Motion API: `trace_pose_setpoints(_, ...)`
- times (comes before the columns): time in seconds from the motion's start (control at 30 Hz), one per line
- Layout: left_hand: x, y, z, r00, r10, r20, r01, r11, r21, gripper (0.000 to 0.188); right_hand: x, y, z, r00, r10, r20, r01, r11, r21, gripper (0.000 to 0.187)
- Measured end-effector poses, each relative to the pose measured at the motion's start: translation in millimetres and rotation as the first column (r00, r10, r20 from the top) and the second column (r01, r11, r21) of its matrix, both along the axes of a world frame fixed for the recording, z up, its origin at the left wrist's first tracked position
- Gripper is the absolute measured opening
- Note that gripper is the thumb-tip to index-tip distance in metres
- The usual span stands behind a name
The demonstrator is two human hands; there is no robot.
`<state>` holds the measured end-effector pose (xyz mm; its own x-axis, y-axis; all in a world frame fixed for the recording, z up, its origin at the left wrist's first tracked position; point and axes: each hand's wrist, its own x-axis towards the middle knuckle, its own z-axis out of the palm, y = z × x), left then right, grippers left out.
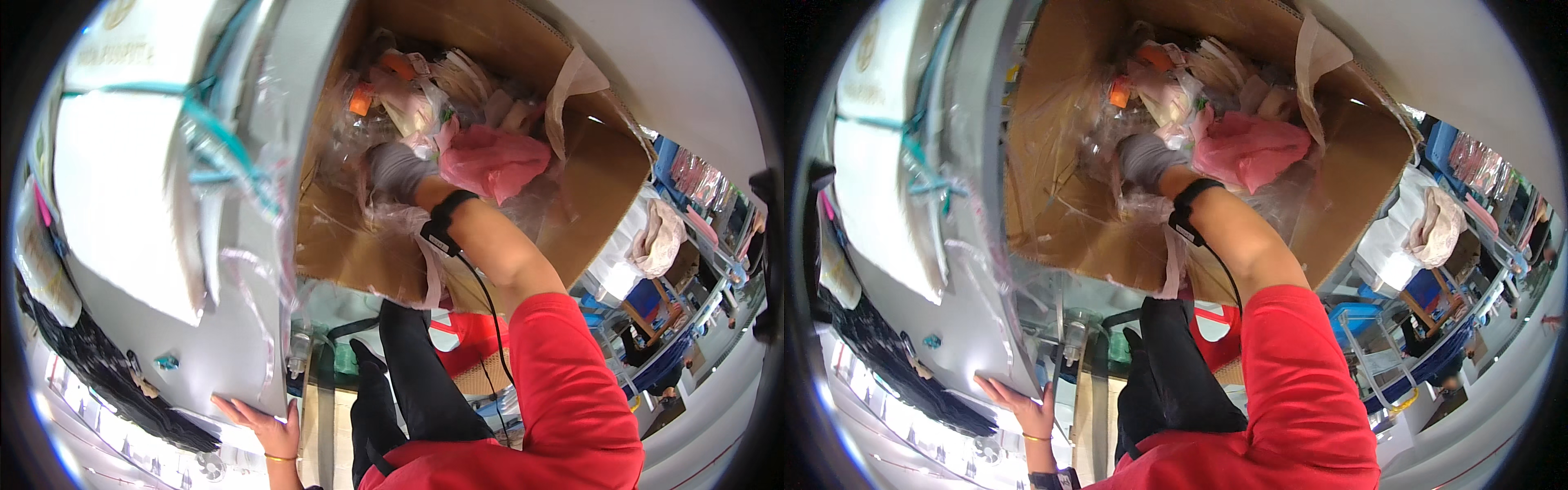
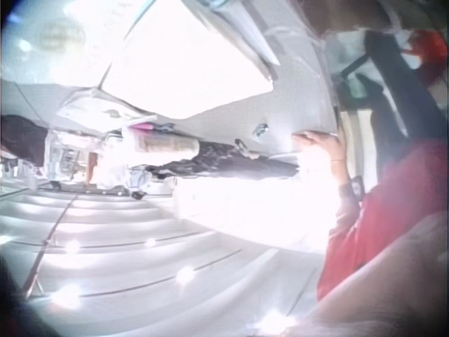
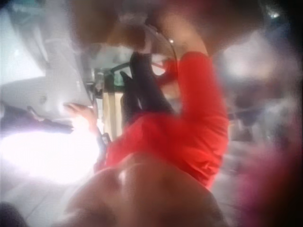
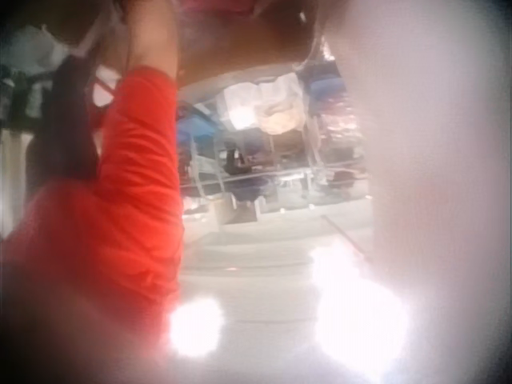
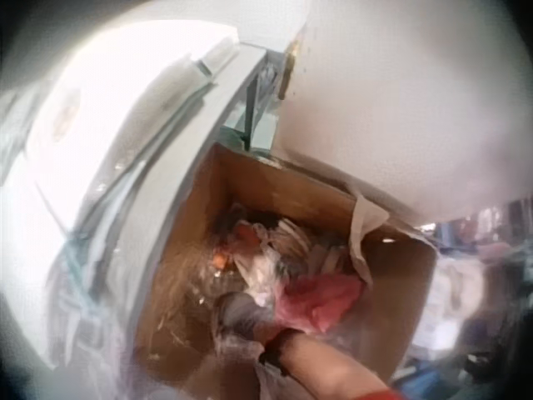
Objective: The person places a floral-patterned textile into a clear plastic bag, seals it, and writes on the bag with a marker. The person then folds another floral textile and places it into a smaller plastic bag, sealing it as well.
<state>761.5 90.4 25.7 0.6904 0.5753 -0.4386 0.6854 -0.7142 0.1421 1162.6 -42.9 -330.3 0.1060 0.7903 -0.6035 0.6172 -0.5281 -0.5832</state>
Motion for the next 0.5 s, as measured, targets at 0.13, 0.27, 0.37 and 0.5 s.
trace_pose_setpoints(0.13, -4.8, 0.5, -3.9, 0.998, -0.047, -0.030, 0.049, 0.996, 0.075, 0.126, 24.0, -43.8, 80.5, 0.571, -0.743, -0.350, 0.797, 0.603, 0.020, 0.040)
trace_pose_setpoints(0.27, -7.0, 1.7, -8.6, 0.998, -0.065, -0.022, 0.066, 0.993, 0.094, 0.120, 42.3, -122.7, 198.0, 0.334, -0.845, -0.419, 0.938, 0.343, 0.055, 0.043)
trace_pose_setpoints(0.37, -5.1, 1.7, -11.4, 0.997, -0.079, 0.019, 0.076, 0.989, 0.129, 0.118, 45.3, -165.0, 280.4, 0.437, -0.792, -0.427, 0.898, 0.356, 0.259, 0.044)
trace_pose_setpoints(0.5, 1.3, -0.3, -10.1, 0.998, -0.053, 0.047, 0.047, 0.992, 0.118, 0.122, 50.8, -179.6, 350.9, 0.303, -0.831, -0.466, 0.949, 0.222, 0.222, 0.036)
